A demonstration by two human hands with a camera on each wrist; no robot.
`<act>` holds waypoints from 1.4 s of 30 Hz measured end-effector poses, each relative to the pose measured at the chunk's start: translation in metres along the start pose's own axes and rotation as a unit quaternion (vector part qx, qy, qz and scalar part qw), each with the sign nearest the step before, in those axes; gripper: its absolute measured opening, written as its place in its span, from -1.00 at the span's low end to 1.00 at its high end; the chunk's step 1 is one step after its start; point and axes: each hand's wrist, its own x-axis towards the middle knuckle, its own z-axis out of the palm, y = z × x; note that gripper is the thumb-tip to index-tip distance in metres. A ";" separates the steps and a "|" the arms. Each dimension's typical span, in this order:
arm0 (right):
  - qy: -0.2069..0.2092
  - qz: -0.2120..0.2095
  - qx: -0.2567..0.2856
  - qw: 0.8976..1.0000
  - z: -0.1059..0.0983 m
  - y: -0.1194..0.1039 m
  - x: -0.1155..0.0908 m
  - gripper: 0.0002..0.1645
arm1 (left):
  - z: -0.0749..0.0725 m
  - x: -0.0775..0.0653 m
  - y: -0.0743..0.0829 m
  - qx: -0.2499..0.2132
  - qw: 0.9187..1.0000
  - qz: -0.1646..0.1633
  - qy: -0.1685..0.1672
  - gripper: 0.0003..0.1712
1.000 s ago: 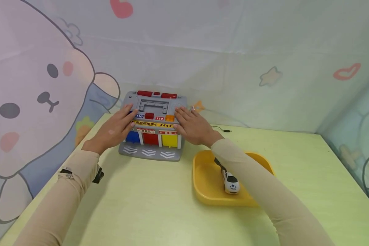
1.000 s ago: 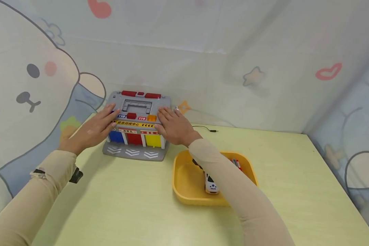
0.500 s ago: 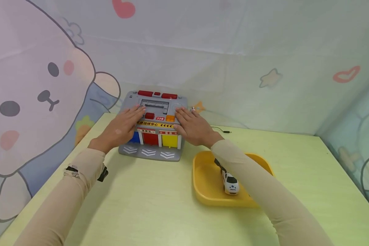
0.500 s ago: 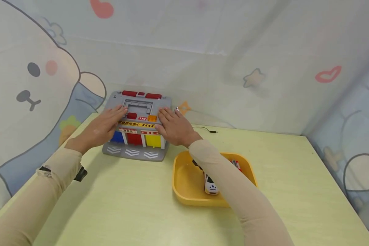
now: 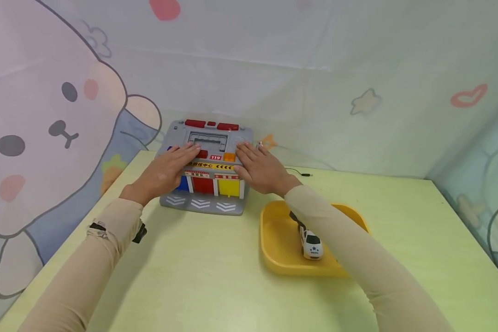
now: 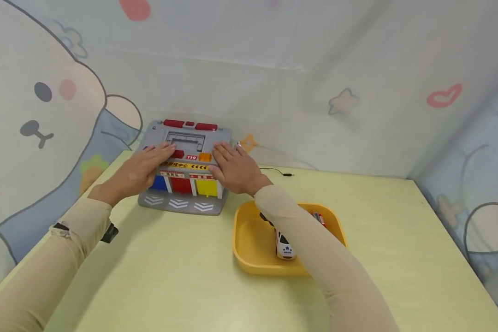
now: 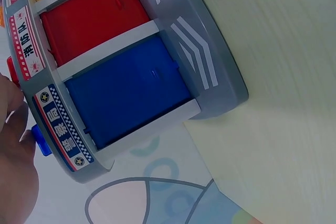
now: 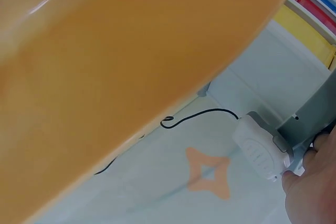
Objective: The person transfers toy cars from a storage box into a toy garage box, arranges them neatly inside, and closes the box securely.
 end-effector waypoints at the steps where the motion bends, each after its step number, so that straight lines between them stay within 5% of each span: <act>1: 0.001 -0.001 -0.001 1.000 0.000 0.000 0.000 -0.19 | 0.000 0.000 0.001 0.000 1.000 0.001 0.001 -0.31; 42: 0.005 -0.001 0.008 1.000 0.003 0.009 -0.008 -0.19 | 0.000 0.013 0.016 -0.029 0.999 -0.036 -0.016 -0.35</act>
